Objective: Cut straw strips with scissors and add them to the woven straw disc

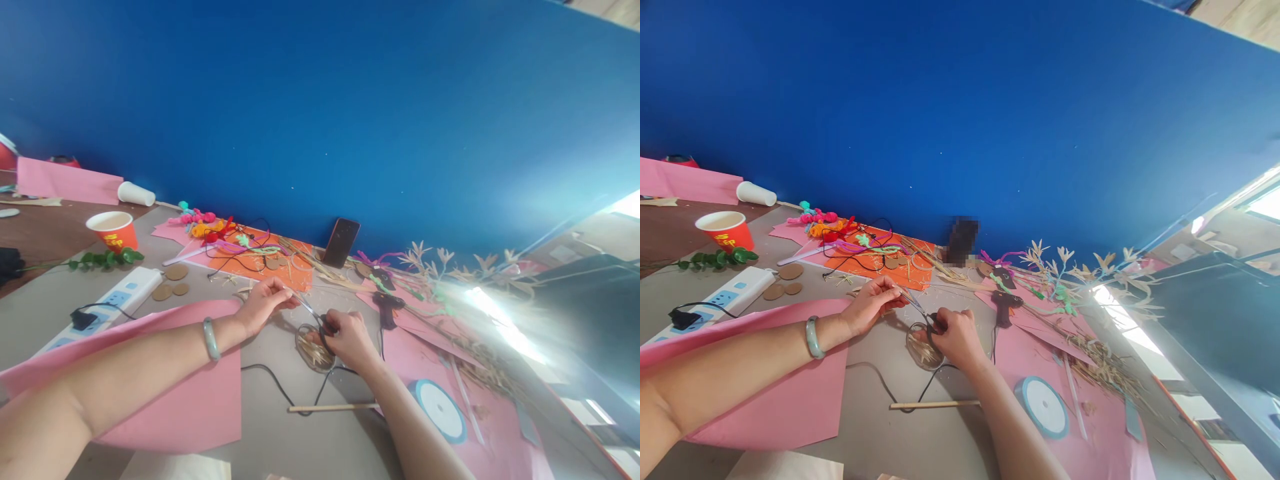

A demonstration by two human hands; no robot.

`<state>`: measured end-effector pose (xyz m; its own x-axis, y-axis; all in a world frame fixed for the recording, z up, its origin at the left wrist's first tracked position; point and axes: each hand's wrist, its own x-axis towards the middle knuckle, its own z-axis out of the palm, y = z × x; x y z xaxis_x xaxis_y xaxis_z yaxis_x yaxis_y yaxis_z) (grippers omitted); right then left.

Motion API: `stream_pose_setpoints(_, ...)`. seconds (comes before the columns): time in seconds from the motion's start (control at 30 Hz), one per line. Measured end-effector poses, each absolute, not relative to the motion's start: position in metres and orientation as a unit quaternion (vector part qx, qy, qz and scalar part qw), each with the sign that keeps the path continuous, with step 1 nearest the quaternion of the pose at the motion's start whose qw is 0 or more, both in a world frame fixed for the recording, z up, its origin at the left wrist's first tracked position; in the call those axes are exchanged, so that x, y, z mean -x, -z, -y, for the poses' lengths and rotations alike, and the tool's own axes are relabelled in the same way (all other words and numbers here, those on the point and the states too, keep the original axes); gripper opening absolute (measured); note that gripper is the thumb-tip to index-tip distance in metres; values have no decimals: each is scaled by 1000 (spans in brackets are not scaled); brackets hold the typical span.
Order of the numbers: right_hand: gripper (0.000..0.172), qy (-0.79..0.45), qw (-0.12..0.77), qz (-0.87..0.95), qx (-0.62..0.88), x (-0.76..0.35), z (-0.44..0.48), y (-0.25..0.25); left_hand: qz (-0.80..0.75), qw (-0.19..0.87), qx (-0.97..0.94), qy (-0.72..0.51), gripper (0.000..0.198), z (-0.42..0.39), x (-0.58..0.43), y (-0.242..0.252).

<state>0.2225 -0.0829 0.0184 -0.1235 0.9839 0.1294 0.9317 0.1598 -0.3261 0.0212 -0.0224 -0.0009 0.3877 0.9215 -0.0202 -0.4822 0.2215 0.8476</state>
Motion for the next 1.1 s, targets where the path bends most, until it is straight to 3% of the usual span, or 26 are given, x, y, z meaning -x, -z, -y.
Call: stream_pose_setpoints(1.1, 38, -89, 159, 740, 648, -223, 82, -19, -271, 736, -400, -474, 26, 24, -20, -1)
